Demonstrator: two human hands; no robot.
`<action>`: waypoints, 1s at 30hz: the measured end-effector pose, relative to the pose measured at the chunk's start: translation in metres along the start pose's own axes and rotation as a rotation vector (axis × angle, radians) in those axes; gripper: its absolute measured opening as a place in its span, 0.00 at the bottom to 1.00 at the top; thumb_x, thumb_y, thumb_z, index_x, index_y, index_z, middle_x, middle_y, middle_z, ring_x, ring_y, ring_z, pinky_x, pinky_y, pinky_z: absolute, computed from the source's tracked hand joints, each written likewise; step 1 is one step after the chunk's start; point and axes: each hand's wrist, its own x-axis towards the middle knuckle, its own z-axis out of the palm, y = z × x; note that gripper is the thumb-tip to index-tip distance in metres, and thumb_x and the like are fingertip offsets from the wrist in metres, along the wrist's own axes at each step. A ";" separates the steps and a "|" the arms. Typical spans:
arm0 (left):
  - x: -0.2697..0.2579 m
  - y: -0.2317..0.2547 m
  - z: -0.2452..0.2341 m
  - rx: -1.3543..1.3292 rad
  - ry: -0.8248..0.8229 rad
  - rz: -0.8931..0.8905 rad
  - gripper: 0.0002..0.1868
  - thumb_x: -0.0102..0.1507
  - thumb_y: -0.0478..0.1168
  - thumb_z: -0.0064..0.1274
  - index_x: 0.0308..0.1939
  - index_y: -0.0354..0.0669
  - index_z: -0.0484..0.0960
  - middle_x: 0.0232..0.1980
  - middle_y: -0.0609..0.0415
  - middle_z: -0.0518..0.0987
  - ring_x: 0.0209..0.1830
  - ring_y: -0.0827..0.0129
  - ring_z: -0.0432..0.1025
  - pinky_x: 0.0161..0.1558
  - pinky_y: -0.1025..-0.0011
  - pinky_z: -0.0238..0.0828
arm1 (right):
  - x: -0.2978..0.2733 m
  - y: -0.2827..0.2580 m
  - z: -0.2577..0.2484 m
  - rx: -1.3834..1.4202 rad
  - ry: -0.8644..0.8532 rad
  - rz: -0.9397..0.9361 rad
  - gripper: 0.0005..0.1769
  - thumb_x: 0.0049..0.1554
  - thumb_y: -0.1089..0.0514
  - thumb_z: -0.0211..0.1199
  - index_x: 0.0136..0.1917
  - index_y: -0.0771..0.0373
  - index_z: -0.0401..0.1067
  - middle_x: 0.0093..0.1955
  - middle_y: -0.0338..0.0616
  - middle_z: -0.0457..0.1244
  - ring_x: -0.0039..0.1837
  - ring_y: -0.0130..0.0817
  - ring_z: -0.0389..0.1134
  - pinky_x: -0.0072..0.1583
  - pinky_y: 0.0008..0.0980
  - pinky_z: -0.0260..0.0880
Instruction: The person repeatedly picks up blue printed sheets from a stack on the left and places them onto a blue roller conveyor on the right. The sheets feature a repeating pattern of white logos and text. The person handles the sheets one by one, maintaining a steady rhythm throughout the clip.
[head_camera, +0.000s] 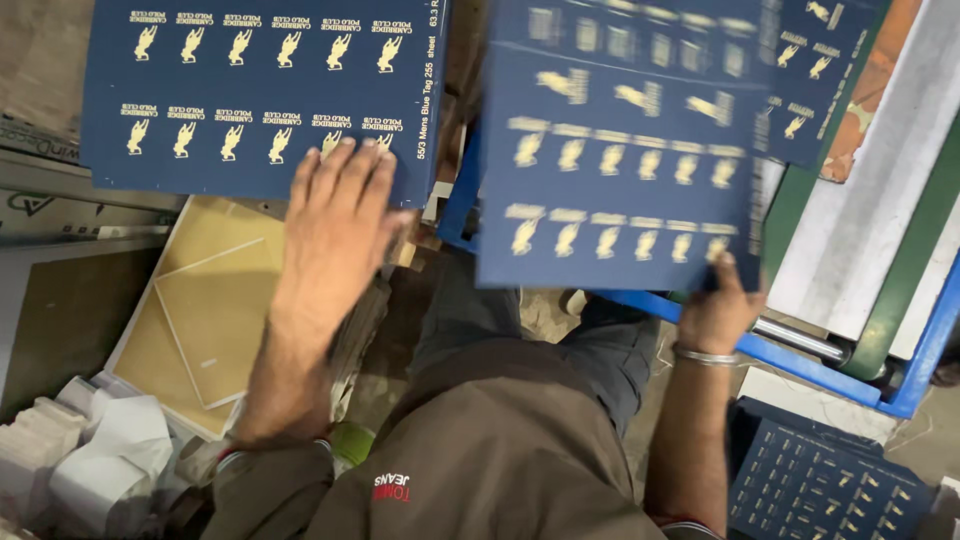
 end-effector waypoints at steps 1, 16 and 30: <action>0.001 -0.008 0.001 0.004 0.015 0.022 0.29 0.67 0.46 0.56 0.69 0.34 0.74 0.70 0.43 0.74 0.73 0.52 0.65 0.75 0.51 0.57 | 0.011 0.001 -0.014 0.006 0.022 -0.052 0.17 0.63 0.72 0.62 0.65 0.71 0.69 0.58 0.49 0.67 0.55 0.38 0.72 0.56 0.33 0.78; -0.002 -0.025 0.008 -0.003 0.148 0.110 0.21 0.60 0.34 0.60 0.58 0.37 0.81 0.60 0.49 0.82 0.59 0.58 0.78 0.59 0.61 0.75 | -0.043 0.012 -0.094 -0.163 0.181 -0.093 0.17 0.64 0.73 0.54 0.66 0.74 0.69 0.60 0.50 0.68 0.58 0.36 0.72 0.61 0.32 0.77; -0.003 -0.023 0.008 -0.059 0.187 0.089 0.23 0.55 0.34 0.64 0.55 0.39 0.82 0.57 0.51 0.83 0.55 0.60 0.78 0.55 0.61 0.75 | -0.025 0.009 -0.075 -0.053 0.156 -0.109 0.16 0.62 0.73 0.57 0.64 0.75 0.69 0.59 0.54 0.67 0.58 0.40 0.72 0.61 0.36 0.78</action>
